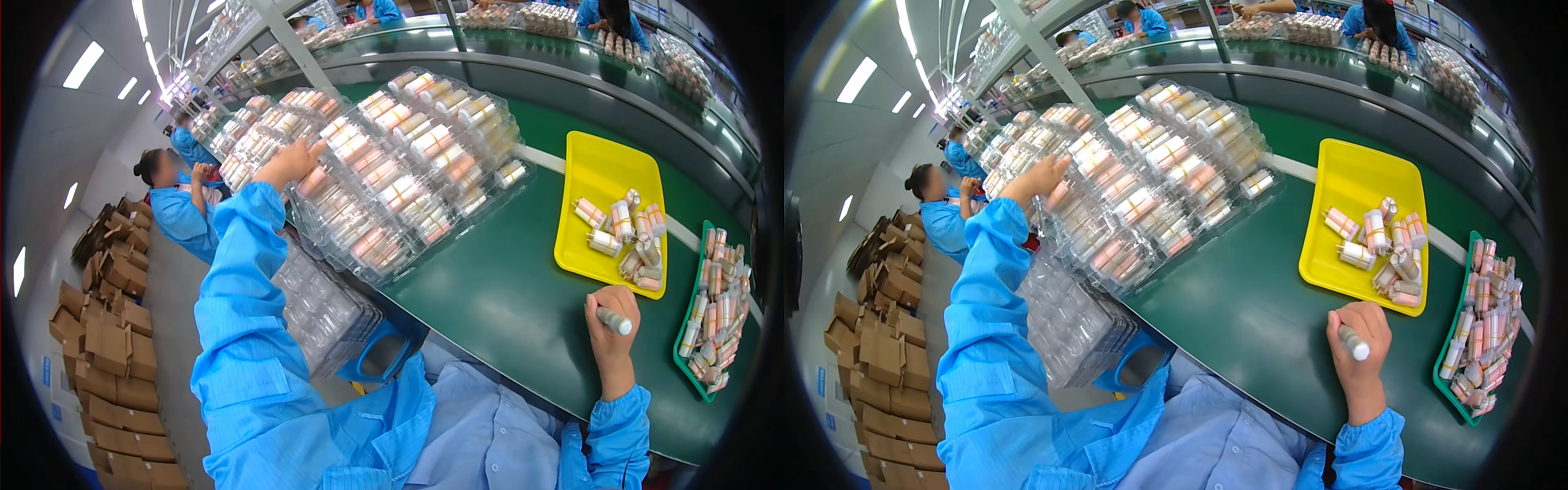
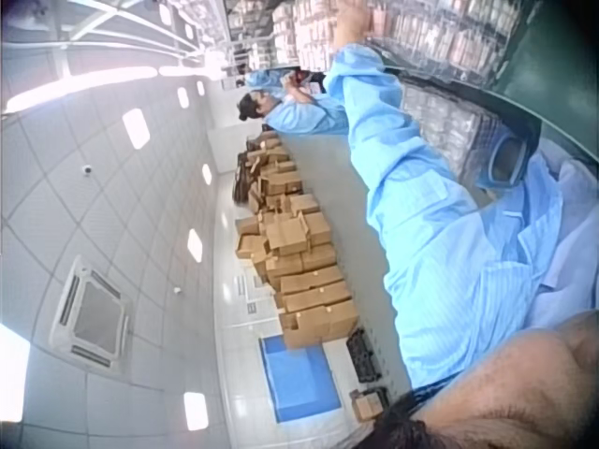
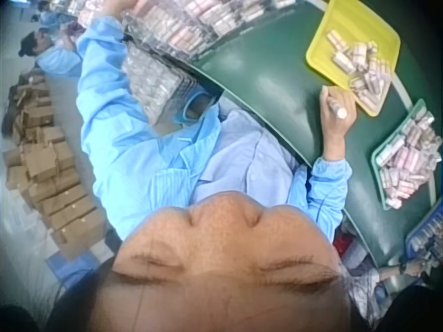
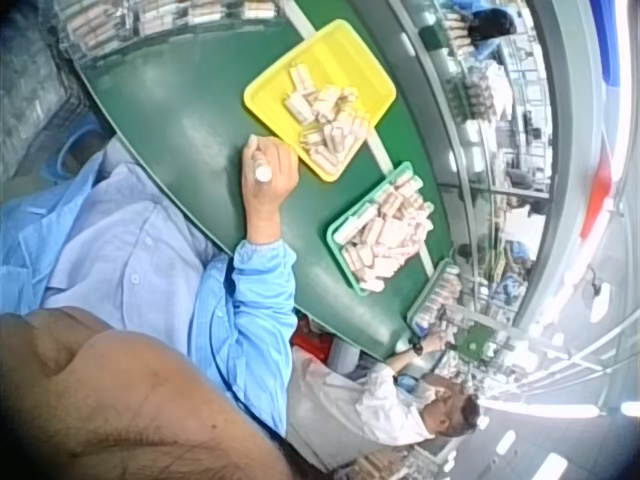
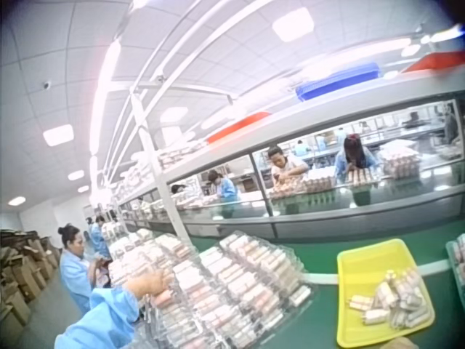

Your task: Mark and organize small glass vials on a production line.

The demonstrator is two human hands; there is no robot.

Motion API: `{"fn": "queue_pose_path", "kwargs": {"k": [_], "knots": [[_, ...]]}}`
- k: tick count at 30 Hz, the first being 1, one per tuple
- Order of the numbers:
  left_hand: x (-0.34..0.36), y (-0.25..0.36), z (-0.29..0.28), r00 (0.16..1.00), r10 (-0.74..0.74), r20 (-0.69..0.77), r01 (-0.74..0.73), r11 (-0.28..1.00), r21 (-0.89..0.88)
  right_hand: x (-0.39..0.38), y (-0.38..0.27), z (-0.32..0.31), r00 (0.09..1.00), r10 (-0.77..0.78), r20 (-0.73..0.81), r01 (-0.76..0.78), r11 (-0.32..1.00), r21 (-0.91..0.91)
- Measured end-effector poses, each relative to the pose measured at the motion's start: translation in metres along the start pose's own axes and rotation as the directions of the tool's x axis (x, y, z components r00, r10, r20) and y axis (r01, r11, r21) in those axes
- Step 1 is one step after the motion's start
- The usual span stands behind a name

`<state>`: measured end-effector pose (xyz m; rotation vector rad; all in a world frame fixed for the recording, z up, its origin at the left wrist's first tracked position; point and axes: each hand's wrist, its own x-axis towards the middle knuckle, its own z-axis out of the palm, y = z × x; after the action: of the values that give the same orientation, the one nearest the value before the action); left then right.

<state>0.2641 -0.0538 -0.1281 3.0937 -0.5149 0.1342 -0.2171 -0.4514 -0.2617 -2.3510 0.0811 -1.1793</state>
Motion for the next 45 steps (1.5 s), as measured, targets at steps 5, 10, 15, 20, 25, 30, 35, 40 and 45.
{"fn": "queue_pose_path", "kwargs": {"k": [5,10,15,20,25,30,35,40,45], "knots": [[0.003,-0.057,0.018,0.938,0.173,-0.301,-0.242,0.948,-0.209,0.002,-0.001,0.004,1.0,-0.006,0.004,0.006,1.0,0.021],[-0.072,0.051,-0.06,0.843,0.105,-0.527,-0.326,0.88,-0.346,0.001,-0.002,-0.002,1.0,0.017,0.011,-0.017,1.0,0.002],[-0.158,0.177,-0.059,0.674,0.361,-0.644,-0.51,0.858,-0.053,0.0,0.005,0.001,1.0,-0.015,0.014,0.016,1.0,-0.02],[-0.114,0.163,-0.052,0.75,0.382,-0.539,-0.429,0.902,0.043,0.002,0.009,-0.003,1.0,-0.004,-0.002,0.004,1.0,-0.029],[-0.02,-0.016,-0.058,0.95,0.249,-0.189,-0.27,0.958,-0.093,0.005,-0.007,0.001,0.996,-0.086,-0.003,0.086,0.996,0.0],[-0.026,-0.033,-0.032,0.981,0.183,0.068,-0.136,0.892,-0.431,0.0,-0.003,0.003,0.999,-0.03,0.019,0.03,0.999,-0.01],[-0.01,-0.064,-0.011,0.982,0.176,0.065,-0.145,0.934,-0.327,-0.001,0.001,0.009,0.999,0.009,0.033,-0.009,1.0,0.016],[-0.022,-0.028,-0.02,0.876,0.213,-0.432,-0.387,0.845,-0.368,0.0,0.003,0.009,1.0,0.017,0.024,-0.018,0.998,0.053],[-0.139,0.163,-0.04,0.732,0.336,-0.593,-0.636,0.648,-0.419,-0.004,0.006,0.013,0.997,0.036,0.07,-0.04,0.998,0.053]]}}
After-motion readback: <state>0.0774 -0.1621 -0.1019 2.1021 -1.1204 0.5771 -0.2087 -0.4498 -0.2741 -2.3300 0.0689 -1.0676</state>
